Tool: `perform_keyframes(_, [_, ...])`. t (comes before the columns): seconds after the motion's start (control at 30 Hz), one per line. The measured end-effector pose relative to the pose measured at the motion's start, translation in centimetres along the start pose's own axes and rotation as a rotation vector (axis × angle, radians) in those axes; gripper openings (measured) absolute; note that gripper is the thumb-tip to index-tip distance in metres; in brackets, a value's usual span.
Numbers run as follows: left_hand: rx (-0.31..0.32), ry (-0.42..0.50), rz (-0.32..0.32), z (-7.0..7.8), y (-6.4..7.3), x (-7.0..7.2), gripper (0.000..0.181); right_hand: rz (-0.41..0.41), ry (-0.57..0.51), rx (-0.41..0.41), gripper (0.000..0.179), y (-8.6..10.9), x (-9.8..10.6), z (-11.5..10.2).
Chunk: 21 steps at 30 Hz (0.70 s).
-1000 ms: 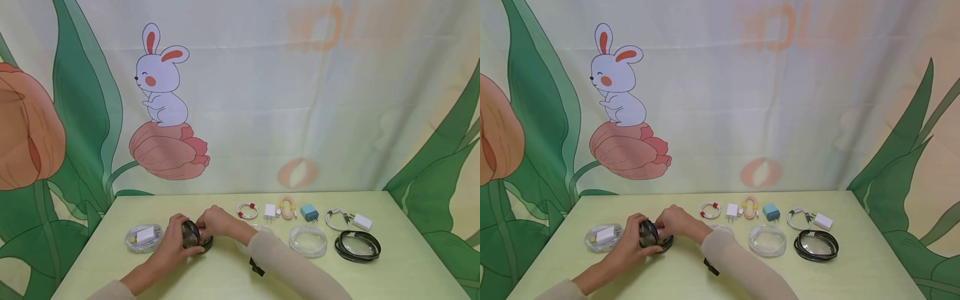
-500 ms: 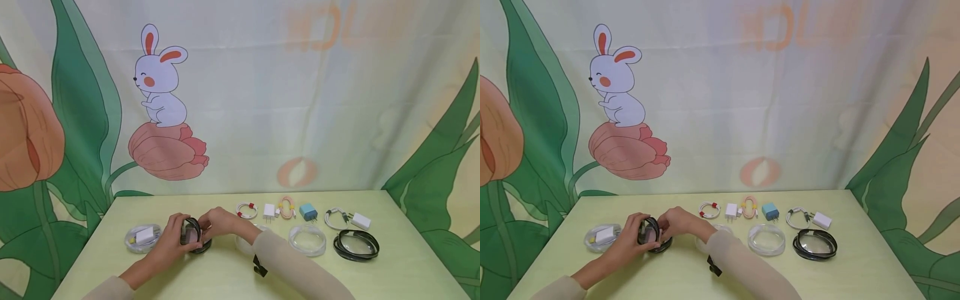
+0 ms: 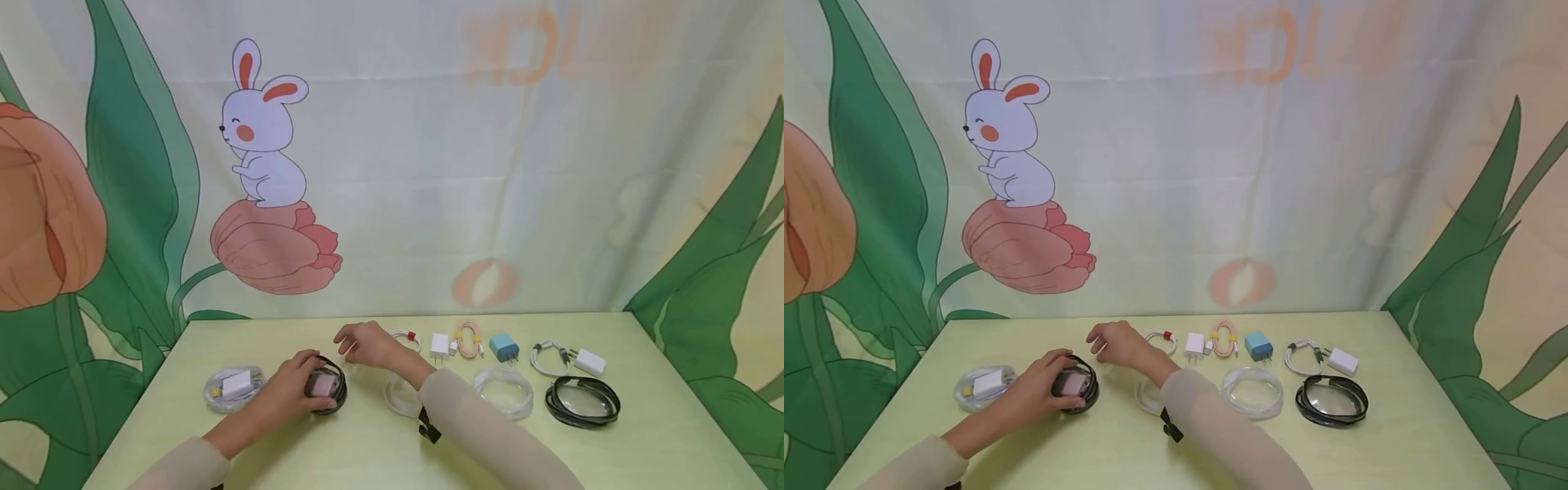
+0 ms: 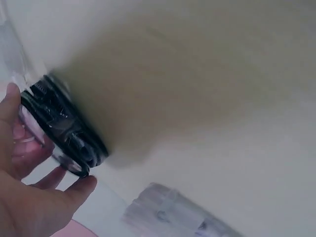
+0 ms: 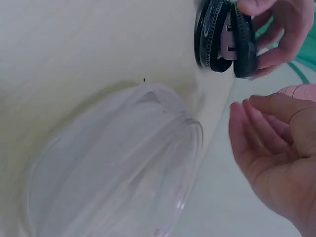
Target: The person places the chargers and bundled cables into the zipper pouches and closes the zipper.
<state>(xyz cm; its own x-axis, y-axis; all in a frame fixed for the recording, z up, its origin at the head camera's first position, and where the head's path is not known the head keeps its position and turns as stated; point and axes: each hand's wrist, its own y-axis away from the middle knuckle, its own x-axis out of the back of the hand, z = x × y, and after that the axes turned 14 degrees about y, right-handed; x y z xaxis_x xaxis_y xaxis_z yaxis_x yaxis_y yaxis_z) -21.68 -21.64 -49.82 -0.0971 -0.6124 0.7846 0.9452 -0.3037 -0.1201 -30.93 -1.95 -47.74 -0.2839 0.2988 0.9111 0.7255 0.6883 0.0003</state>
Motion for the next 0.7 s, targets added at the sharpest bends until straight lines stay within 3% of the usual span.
perform_keyframes(0.17, [-0.015, -0.092, -0.141, 0.6, -0.5, 1.4, 0.054, -0.001, 0.079, 0.017, 0.029, 0.8, 0.4, -0.3])
perform_keyframes(0.23, [-0.061, -0.12, -0.196, 0.7, -0.6, 2.2, 0.046, -0.015, 0.087, 0.024, 0.029, 1.2, 0.5, -0.5])
perform_keyframes(0.33, [-0.222, -0.174, -0.251, 0.5, -0.6, 3.3, 0.037, -0.045, 0.099, 0.02, 0.026, 1.7, 0.4, -0.6])
perform_keyframes(0.47, [-0.461, -0.247, -0.281, -0.4, 0.0, 4.4, 0.039, -0.065, 0.111, 0.036, 0.022, 2.2, 0.2, -0.2])
perform_keyframes(0.6, [-0.544, -0.255, -0.357, -1.6, 0.7, 4.7, 0.052, -0.082, 0.143, 0.073, 0.02, 2.7, 0.0, 0.2])
perform_keyframes(0.7, [-0.615, -0.255, -0.382, -2.4, 0.6, 4.1, 0.066, -0.088, 0.181, 0.073, 0.019, 3.0, -0.2, 0.3])
